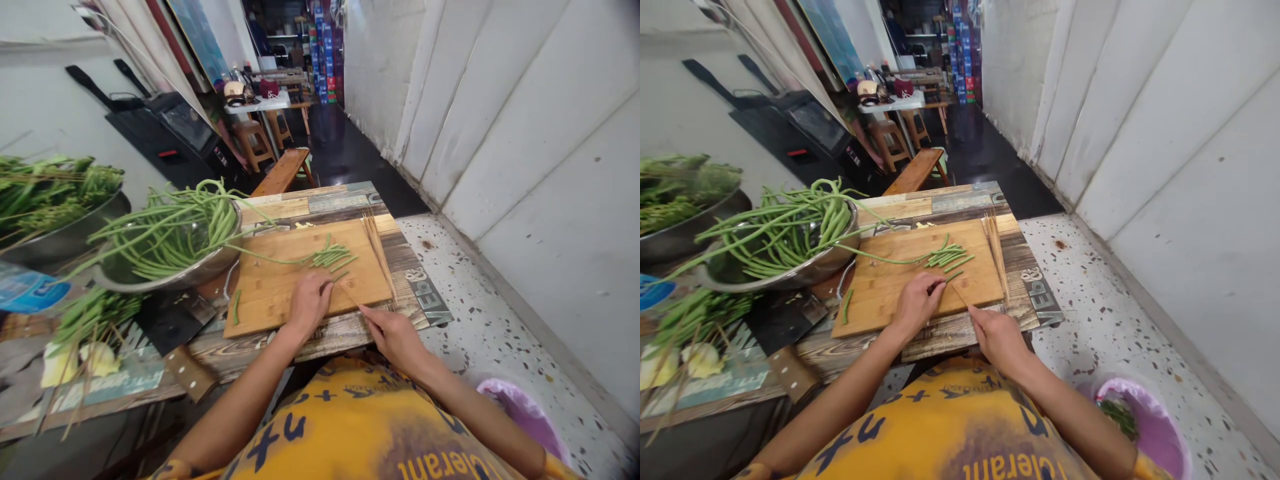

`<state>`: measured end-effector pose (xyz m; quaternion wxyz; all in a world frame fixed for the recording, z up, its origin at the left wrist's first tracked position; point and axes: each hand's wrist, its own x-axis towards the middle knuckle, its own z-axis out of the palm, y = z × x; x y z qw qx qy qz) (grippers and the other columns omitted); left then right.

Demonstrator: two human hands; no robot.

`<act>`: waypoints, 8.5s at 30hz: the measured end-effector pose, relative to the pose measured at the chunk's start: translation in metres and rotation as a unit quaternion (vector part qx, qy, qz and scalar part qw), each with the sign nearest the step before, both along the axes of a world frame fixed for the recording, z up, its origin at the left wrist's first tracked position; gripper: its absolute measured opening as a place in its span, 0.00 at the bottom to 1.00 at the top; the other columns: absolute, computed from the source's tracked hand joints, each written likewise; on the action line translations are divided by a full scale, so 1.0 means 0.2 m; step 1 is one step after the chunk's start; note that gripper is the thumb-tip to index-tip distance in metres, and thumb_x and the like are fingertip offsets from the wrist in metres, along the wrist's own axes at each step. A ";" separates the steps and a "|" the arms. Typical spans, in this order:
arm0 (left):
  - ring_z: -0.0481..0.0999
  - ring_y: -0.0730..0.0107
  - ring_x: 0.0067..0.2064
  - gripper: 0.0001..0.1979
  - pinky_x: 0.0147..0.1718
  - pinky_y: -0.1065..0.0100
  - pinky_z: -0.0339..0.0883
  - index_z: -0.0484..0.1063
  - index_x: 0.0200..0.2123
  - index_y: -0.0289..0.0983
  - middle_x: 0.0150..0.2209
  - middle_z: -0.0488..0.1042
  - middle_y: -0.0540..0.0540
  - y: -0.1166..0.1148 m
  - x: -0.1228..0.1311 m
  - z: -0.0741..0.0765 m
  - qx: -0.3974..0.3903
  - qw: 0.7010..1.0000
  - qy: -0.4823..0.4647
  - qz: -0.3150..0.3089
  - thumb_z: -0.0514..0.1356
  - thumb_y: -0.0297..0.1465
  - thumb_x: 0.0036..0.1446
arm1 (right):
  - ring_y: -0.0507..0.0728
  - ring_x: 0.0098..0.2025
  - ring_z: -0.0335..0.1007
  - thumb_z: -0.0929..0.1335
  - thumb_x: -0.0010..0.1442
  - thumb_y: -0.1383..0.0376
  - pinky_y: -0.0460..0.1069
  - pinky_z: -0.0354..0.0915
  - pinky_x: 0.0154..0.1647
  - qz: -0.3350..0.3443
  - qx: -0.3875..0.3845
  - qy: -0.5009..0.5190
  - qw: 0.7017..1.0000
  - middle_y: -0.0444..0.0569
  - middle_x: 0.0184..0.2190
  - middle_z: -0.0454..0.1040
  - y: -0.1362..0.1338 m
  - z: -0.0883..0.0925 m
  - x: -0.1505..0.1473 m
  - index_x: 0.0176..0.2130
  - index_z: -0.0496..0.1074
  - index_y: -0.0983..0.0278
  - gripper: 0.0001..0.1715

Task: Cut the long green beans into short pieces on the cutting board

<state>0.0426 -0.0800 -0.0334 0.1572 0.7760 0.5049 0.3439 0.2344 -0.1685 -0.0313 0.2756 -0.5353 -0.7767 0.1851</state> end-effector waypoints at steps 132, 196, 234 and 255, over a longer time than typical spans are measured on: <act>0.68 0.67 0.32 0.05 0.33 0.66 0.61 0.72 0.28 0.36 0.28 0.72 0.47 0.12 0.04 0.00 -0.023 0.997 0.045 -0.055 0.57 0.26 0.54 | 0.57 0.38 0.75 0.58 0.63 0.68 0.47 0.68 0.37 -0.022 -0.025 -0.032 0.999 0.54 0.40 0.78 -0.07 0.02 0.06 0.50 0.70 0.67 0.19; 0.69 0.67 0.31 0.06 0.32 0.68 0.60 0.74 0.24 0.36 0.25 0.72 0.48 0.19 0.06 0.06 -0.045 0.997 0.067 -0.005 0.57 0.24 0.49 | 0.57 0.36 0.76 0.58 0.62 0.69 0.46 0.67 0.36 -0.026 -0.029 -0.054 0.998 0.54 0.35 0.79 0.00 0.06 0.03 0.46 0.73 0.67 0.19; 0.74 0.59 0.37 0.07 0.39 0.63 0.64 0.76 0.28 0.34 0.32 0.77 0.41 0.28 0.11 0.17 -0.085 0.975 0.205 -0.028 0.57 0.26 0.52 | 0.57 0.34 0.75 0.58 0.63 0.69 0.46 0.65 0.33 -0.035 -0.031 -0.136 0.990 0.54 0.34 0.79 0.02 0.05 0.03 0.50 0.70 0.68 0.20; 0.74 0.65 0.36 0.07 0.37 0.68 0.64 0.77 0.28 0.37 0.32 0.78 0.46 0.23 0.06 0.12 -0.106 0.987 0.118 0.005 0.58 0.26 0.51 | 0.56 0.40 0.76 0.58 0.62 0.70 0.47 0.69 0.41 -0.032 0.011 -0.069 0.997 0.57 0.40 0.78 -0.02 -0.01 0.02 0.51 0.70 0.71 0.20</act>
